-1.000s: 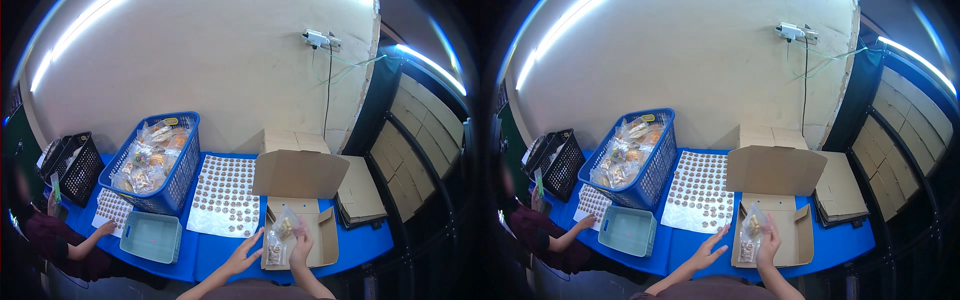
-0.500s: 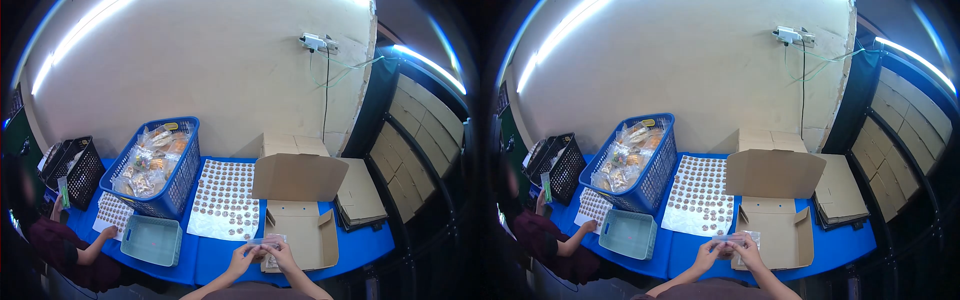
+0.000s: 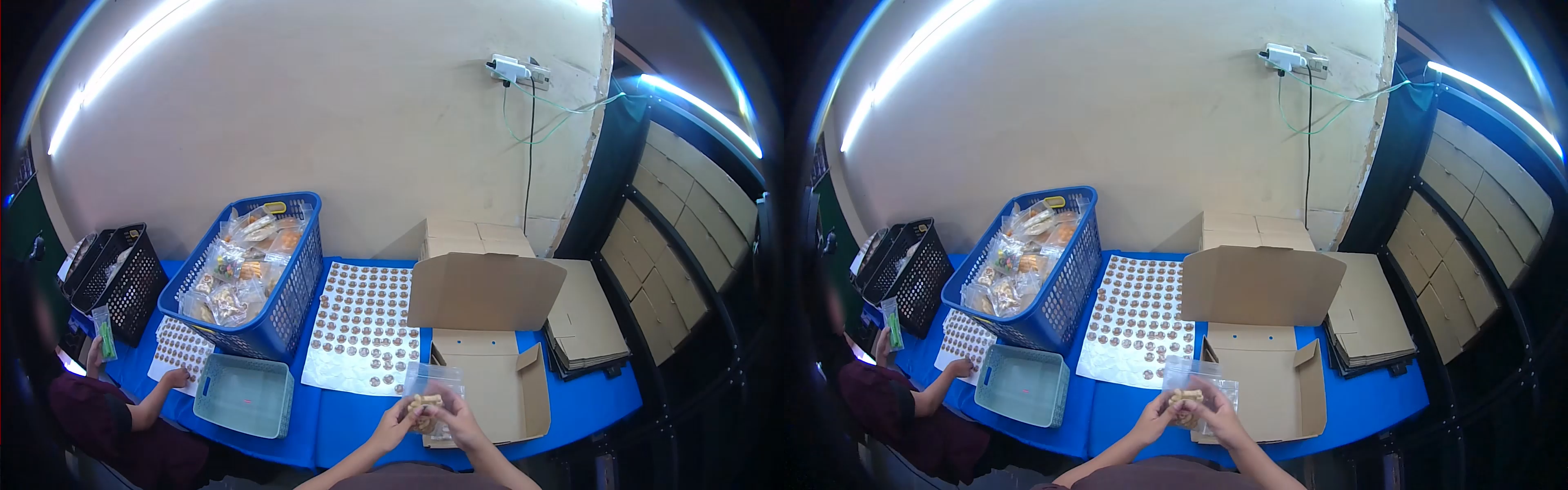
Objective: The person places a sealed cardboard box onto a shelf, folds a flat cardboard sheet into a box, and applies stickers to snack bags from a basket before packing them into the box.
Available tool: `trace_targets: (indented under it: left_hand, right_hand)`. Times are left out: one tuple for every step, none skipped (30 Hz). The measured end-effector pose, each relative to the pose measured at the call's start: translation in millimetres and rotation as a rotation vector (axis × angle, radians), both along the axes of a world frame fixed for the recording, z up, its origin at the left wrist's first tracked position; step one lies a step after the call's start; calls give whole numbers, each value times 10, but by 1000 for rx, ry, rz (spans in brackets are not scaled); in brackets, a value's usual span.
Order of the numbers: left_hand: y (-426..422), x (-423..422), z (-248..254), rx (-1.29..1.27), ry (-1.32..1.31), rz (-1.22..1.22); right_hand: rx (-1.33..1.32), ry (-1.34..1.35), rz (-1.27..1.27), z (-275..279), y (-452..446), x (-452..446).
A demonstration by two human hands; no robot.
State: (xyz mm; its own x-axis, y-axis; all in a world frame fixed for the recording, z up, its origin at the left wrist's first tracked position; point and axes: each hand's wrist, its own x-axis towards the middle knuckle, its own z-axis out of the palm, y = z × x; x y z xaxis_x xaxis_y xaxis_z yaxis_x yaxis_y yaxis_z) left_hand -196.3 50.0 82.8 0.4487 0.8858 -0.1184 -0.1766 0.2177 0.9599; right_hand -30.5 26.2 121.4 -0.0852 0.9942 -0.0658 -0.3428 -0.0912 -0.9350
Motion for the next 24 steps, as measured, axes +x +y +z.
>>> trace_targets:
  left_hand:
    - [9,-4,-3,1,-1,-3]
    - [18,-13,-4,-44,-50,20]
    - [29,-20,-4,-87,-99,45]
    - [32,-22,-10,-86,-100,46]
    - [26,-26,-20,-9,-23,8]
    - [17,-33,-21,67,55,-30]
    - [6,-46,-16,64,57,-29]
    - [-9,-58,-1,47,90,-87]
    - [-24,-67,4,28,122,-145]
    - [-27,-71,-35,24,123,-145]
    - [-22,-70,-100,-13,70,-200]
    - [-17,-61,-81,-50,14,-255]
    - [-26,-58,-53,-51,14,-255]
    - [-36,-54,-13,-33,-53,-224]
    - [-43,-48,32,-16,-119,-193]
    - [-28,-54,13,-18,-120,-190]
    - [11,-74,-25,123,-51,-94]
    - [44,-91,-34,264,18,2]
    - [56,-108,-39,261,20,3]
    - [66,-128,-38,232,40,57]
    - [92,-142,-35,207,60,112]
    - [114,-151,-56,272,110,115]
    - [103,-140,-61,273,111,116]
    - [64,-116,-68,318,124,262]
  right_hand:
    - [1,-1,-3,-30,-13,-28]
    - [-6,-10,10,-85,-40,-55]
    - [-11,-20,24,-128,-50,-66]
    - [-10,-21,25,-156,-41,-58]
    - [-30,-33,-10,-184,-28,-42]
    - [-52,-43,-46,-210,-11,-23]
    - [-54,-41,-44,-244,22,12]
    - [-21,-41,-114,-277,68,66]
    - [11,-41,-184,-260,95,98]
    - [13,37,-223,-196,93,121]
    - [12,37,-222,-174,116,157]
    - [68,-26,-220,-157,137,201]
    - [123,-90,-217,-151,147,226]
    - [124,-91,-216,-158,149,229]
    - [130,-137,-160,-176,136,227]
    - [134,-181,-103,-198,114,219]
    - [133,-181,-100,-220,94,199]
    - [93,-231,-39,-241,74,172]
    - [51,-280,20,-256,55,142]
    - [114,-297,34,-260,54,108]
    - [116,-295,35,-261,58,93]
    - [83,-294,9,-263,53,82]
    - [50,-295,-17,-263,56,74]
    - [48,-295,-17,-270,59,64]
